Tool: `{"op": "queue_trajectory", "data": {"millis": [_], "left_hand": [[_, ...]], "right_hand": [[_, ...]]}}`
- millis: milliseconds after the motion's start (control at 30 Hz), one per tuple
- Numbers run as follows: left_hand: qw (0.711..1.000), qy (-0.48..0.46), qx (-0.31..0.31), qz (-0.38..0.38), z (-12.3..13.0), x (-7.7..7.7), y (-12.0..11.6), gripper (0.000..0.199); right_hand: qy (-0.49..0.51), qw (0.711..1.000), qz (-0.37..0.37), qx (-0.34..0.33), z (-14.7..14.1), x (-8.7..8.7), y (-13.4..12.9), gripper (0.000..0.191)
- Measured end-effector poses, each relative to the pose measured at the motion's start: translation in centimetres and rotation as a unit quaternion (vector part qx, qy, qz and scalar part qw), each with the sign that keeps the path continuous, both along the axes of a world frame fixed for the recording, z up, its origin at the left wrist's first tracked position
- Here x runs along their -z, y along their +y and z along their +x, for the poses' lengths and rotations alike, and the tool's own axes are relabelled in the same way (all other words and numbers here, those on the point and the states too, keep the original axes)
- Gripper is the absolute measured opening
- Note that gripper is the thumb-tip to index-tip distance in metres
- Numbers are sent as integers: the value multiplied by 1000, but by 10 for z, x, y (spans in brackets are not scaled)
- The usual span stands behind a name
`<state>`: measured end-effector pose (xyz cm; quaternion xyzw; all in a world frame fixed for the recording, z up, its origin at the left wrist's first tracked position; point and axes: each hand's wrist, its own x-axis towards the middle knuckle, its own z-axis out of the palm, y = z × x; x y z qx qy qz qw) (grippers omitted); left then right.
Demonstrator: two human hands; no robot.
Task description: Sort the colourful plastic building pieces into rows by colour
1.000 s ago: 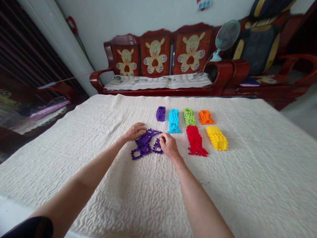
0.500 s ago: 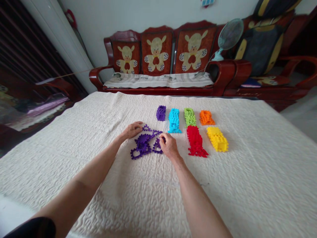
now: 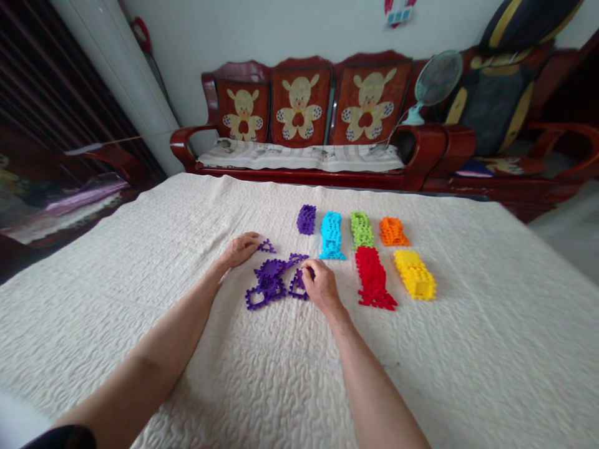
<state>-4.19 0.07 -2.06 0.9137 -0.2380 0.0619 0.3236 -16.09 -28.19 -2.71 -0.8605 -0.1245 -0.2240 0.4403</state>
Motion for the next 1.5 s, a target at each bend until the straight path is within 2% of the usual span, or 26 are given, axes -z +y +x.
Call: {"op": "queue_trajectory", "data": {"millis": [133, 233, 300, 400, 500, 633, 767, 933, 1033, 1133, 1233, 1300, 1433, 1500], "left_hand": [[999, -1, 50, -5, 0, 1, -1, 35], [999, 8, 38, -35, -4, 1, -2, 40], [998, -5, 33, -57, -8, -1, -6, 39], [995, -23, 76, -60, -14, -6, -14, 35], [993, 17, 100, -58, -19, -11, -21, 35], [991, 86, 31, -93, -23, -8, -24, 44], [993, 27, -47, -106, -18, -1, -20, 41], [988, -85, -126, 14, -4, 4, 5, 34], [976, -113, -174, 68, 1, 6, 20, 34], [966, -105, -224, 80, 4, 9, 26, 34], [966, -96, -227, 78, 5, 11, 25, 34], [969, -89, -219, 72, 5, 11, 24, 33], [970, -77, -222, 58, 5, 11, 25, 35], [970, -74, -225, 59, 5, 11, 25, 35]], "right_hand": [[-3, 1000, 0, -12, -3, -5, 1, 14], [3, 1000, 8, -16, -6, -9, 2, 12], [8, 1000, 11, -16, -6, -9, 2, 10], [11, 1000, 12, -18, -6, -9, 2, 12], [9, 1000, 10, -20, -6, -8, 2, 15], [9, 1000, 6, -23, -6, -9, 2, 14], [-28, 999, -13, -44, -10, -13, 7, 15], [-80, 987, -104, -91, -21, -23, 25, 24], [-60, 987, -139, -59, -16, -24, 28, 30], [-23, 987, -157, -18, 3, -24, 24, 35], [10, 983, -181, -30, 18, -31, 23, 35], [15, 980, -185, -67, 18, -38, 27, 35], [32, 962, -205, -177, -2, -49, 42, 37], [46, 953, -231, -189, -12, -49, 49, 39]]}}
